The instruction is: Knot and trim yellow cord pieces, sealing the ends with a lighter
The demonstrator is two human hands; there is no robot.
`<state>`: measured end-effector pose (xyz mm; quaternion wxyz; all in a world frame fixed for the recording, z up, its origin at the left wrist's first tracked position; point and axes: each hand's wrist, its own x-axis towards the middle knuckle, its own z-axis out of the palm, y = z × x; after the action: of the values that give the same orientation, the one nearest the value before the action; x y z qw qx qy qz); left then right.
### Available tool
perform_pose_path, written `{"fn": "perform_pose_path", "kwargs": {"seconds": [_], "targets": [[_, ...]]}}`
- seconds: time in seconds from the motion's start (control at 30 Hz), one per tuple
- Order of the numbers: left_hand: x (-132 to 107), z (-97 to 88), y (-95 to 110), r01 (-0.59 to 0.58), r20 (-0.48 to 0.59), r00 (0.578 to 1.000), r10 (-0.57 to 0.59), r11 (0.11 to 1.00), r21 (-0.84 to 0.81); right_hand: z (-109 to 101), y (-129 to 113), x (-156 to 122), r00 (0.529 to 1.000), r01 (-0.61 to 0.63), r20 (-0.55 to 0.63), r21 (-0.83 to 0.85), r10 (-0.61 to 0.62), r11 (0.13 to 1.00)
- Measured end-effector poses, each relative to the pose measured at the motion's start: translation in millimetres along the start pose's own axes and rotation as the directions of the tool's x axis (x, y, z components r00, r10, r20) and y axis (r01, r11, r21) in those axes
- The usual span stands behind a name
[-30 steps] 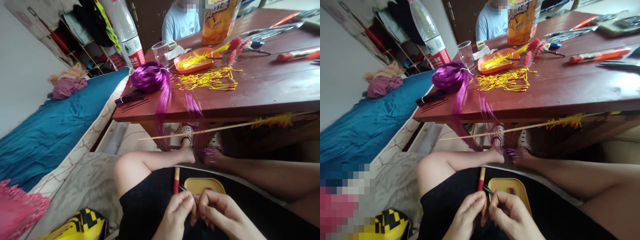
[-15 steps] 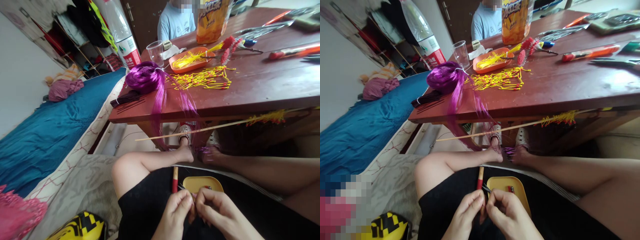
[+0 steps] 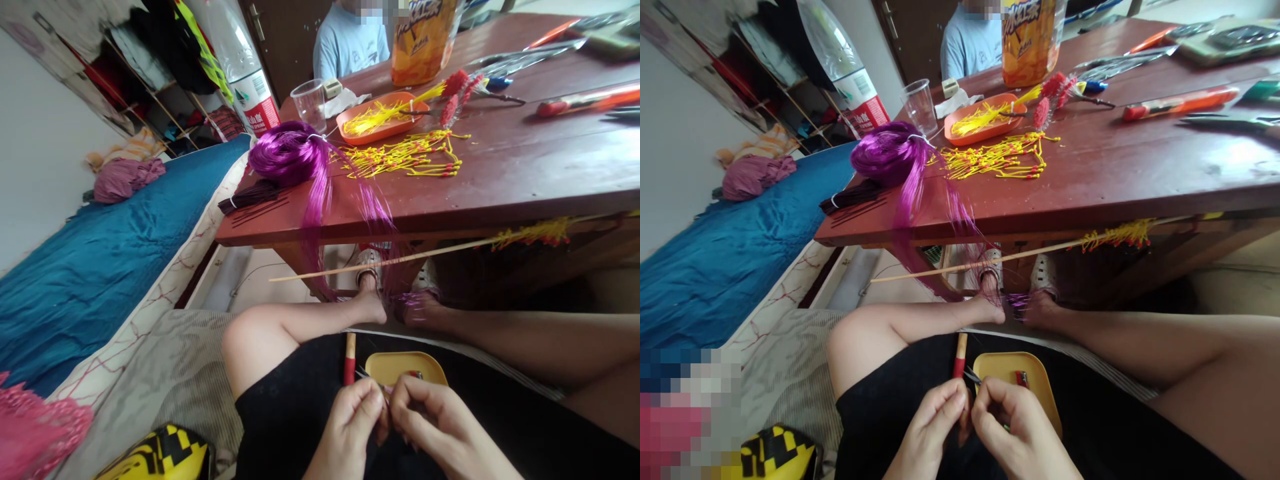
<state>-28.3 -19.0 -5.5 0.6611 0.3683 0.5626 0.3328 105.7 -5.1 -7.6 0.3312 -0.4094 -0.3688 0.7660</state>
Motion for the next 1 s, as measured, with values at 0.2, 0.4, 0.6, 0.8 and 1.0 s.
{"fn": "perform_pose_path", "kwargs": {"seconds": [0.2,0.4,0.6,0.8,1.0], "targets": [[1.1,-0.2,1.5,-0.011,0.034,0.999,0.01,1.0,0.013,2.6,-4.1,0.5,1.0,-0.008,-0.019,-0.005,0.007,1.0],[1.9,-0.6,0.6,-0.001,0.046,0.999,0.001,1.0,-0.003,1.4,-2.6,0.2,1.0,-0.006,-0.007,0.001,0.006,1.0],[1.3,-0.8,-1.1,0.02,0.018,1.0,-0.02,1.0,-0.016,0.7,-3.7,0.5,1.0,-0.005,0.002,0.004,0.005,1.0],[2.5,-1.1,-0.5,-0.009,0.062,0.998,0.009,1.0,0.011,2.3,-0.9,-0.6,0.999,0.016,-0.042,0.01,-0.015,1.0],[0.1,-0.5,1.3,0.028,-0.013,1.0,-0.027,0.997,0.077,2.8,2.0,-0.5,0.998,0.024,-0.064,0.001,-0.024,1.0]]}}
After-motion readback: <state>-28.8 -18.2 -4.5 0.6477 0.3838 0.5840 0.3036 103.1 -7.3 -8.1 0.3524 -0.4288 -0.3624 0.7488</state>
